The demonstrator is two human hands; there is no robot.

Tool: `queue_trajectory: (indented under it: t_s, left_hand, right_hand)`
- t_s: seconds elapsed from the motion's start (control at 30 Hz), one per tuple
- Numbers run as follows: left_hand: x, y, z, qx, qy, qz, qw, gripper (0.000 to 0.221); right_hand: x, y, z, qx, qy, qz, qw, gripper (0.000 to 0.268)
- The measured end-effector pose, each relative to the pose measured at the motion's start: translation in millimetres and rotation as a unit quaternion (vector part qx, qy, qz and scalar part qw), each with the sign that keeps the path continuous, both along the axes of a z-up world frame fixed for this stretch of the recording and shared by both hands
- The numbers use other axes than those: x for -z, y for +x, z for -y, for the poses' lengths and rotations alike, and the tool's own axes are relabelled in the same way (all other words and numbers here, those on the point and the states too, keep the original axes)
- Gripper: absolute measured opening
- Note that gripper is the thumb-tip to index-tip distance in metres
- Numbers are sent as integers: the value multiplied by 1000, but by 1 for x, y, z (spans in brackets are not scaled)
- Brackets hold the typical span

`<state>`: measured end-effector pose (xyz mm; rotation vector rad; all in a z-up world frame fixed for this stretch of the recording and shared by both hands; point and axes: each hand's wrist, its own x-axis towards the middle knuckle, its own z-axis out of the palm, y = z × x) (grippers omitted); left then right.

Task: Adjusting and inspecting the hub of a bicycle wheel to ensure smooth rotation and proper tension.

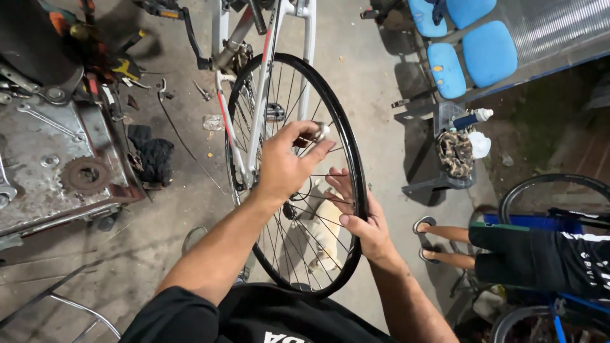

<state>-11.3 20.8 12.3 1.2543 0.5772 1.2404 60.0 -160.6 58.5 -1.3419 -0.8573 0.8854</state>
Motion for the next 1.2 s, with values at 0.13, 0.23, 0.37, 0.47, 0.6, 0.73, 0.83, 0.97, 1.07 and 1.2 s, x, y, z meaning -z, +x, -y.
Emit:
queue_trajectory:
  t_s: [0.13, 0.23, 0.37, 0.47, 0.6, 0.73, 0.83, 0.97, 1.07, 1.2]
  left_hand:
    - [2, 8, -1, -32, 41, -108, 993, 50]
    - [-1, 4, -2, 12, 7, -101, 995, 44]
    - [-31, -21, -11, 136, -70, -106, 982, 37]
    - [-10, -14, -18, 149, 78, -119, 978, 29]
    - [23, 0, 0, 49, 329, -165, 929, 22]
    - [18, -6, 3, 58, 321, -140, 935, 23]
    - [20, -12, 3, 132, 237, -115, 956, 24]
    - [15, -19, 13, 150, 177, -87, 969, 20]
    - [20, -20, 18, 162, 120, -53, 978, 20]
    - [34, -14, 24, 154, 58, -29, 986, 18]
  right_hand:
    - [1, -4, 5, -6, 16, -1, 1000, 88]
    - [4, -7, 12, -7, 16, -9, 1000, 88]
    - [6, -11, 20, -15, 18, -1, 1000, 89]
    - [7, -13, 24, -8, 18, 8, 1000, 90]
    - [-3, -13, 21, 0, 18, 42, 999, 84]
    - [-12, 4, 5, 38, -99, 51, 993, 96]
    - [-16, 15, -14, 40, -110, 32, 993, 104]
    - [-10, 24, -28, 17, -24, -35, 999, 103]
    - [15, 38, -22, 2, -31, -34, 999, 107]
    - [-6, 35, -21, -6, -62, 42, 997, 111]
